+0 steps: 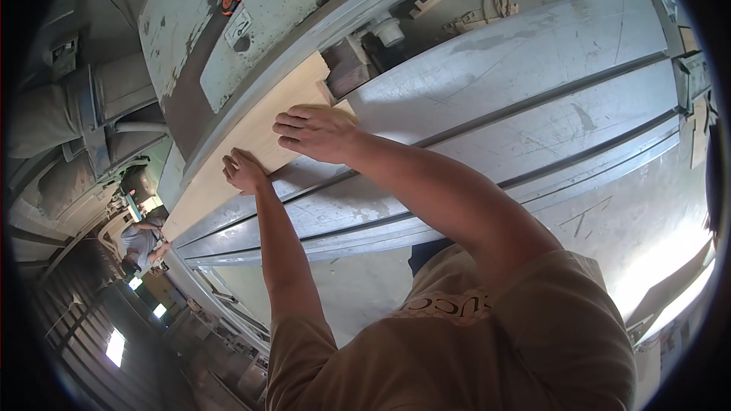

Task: Cutting long wooden planks using a sliding table saw in a workshop.

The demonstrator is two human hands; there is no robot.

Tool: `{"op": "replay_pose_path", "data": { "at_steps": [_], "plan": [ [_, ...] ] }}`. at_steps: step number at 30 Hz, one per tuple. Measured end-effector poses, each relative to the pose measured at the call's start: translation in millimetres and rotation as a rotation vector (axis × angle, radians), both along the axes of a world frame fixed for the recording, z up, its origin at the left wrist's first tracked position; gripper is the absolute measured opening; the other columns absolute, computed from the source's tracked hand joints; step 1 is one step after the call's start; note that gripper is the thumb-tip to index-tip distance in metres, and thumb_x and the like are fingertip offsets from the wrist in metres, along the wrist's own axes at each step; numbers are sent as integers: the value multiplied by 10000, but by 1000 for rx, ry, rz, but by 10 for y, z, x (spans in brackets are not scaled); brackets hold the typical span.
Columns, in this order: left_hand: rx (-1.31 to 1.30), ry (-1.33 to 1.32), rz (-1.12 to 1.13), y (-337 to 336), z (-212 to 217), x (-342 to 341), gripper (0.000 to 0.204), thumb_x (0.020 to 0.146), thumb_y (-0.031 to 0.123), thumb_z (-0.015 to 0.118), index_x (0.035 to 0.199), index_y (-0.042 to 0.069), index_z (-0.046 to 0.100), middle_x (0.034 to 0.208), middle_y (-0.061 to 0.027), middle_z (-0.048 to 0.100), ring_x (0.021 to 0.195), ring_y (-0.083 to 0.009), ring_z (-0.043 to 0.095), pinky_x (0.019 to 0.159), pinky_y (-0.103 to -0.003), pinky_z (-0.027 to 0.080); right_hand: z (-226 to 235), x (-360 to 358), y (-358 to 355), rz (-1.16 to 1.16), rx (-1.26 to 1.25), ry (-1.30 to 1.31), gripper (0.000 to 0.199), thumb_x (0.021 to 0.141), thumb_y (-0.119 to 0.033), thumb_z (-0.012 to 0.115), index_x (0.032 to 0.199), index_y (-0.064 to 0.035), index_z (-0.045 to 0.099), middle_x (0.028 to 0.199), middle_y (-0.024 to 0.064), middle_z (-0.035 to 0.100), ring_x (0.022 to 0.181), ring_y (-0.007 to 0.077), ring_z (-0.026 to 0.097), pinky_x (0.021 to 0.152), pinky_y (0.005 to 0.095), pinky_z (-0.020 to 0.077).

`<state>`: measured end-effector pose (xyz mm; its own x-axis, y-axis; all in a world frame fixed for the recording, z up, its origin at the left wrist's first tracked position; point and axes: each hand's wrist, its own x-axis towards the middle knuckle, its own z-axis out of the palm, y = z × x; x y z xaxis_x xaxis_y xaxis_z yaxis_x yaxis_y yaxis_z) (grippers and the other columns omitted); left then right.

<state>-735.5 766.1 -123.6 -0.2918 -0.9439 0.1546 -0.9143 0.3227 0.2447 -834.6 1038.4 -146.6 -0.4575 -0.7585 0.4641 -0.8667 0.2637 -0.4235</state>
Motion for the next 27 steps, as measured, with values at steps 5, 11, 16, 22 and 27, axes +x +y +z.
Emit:
{"op": "replay_pose_path", "data": {
  "at_steps": [5, 11, 16, 22, 27],
  "plan": [
    [-24, 8, 1, -11, -15, 5, 763, 1040, 743, 507, 1617, 256, 615, 1724, -116, 493, 1601, -341, 431, 1269, -763, 191, 13, -2, 16, 2, 12, 7, 208, 1036, -218, 623, 1205, -131, 707, 1412, 10, 670, 1432, 183, 555, 1226, 341, 406],
    [-35, 16, -8, -14, -9, -14, 773, 1045, 729, 503, 1620, 224, 617, 1727, -114, 495, 1586, -354, 451, 1279, -749, 188, -22, -24, 5, -118, -179, 112, 88, 899, -211, 676, 947, -155, 724, 1115, -17, 646, 1196, 173, 588, 1048, 309, 465],
    [-40, 19, -17, 18, -25, -35, 758, 1056, 714, 497, 1615, 218, 621, 1703, -97, 527, 1565, -351, 479, 1276, -746, 195, -24, -44, 18, -101, -172, 104, 94, 904, -216, 681, 954, -158, 735, 1109, -21, 650, 1189, 171, 590, 1044, 312, 457],
    [-41, 20, -27, -47, -41, -1, 744, 1067, 707, 489, 1607, 213, 627, 1680, -93, 549, 1554, -348, 485, 1266, -743, 213, 10, -44, 41, -117, -156, 125, 91, 915, -221, 679, 954, -170, 743, 1095, -29, 661, 1191, 164, 593, 1034, 302, 441],
    [-62, 27, -58, -134, -69, 34, 744, 1071, 704, 486, 1605, 205, 626, 1668, -97, 559, 1531, -355, 504, 1246, -732, 251, 10, -44, 40, -128, -120, 162, 96, 926, -239, 674, 948, -177, 744, 1096, -34, 661, 1193, 160, 588, 1046, 310, 430]
  ]
}}
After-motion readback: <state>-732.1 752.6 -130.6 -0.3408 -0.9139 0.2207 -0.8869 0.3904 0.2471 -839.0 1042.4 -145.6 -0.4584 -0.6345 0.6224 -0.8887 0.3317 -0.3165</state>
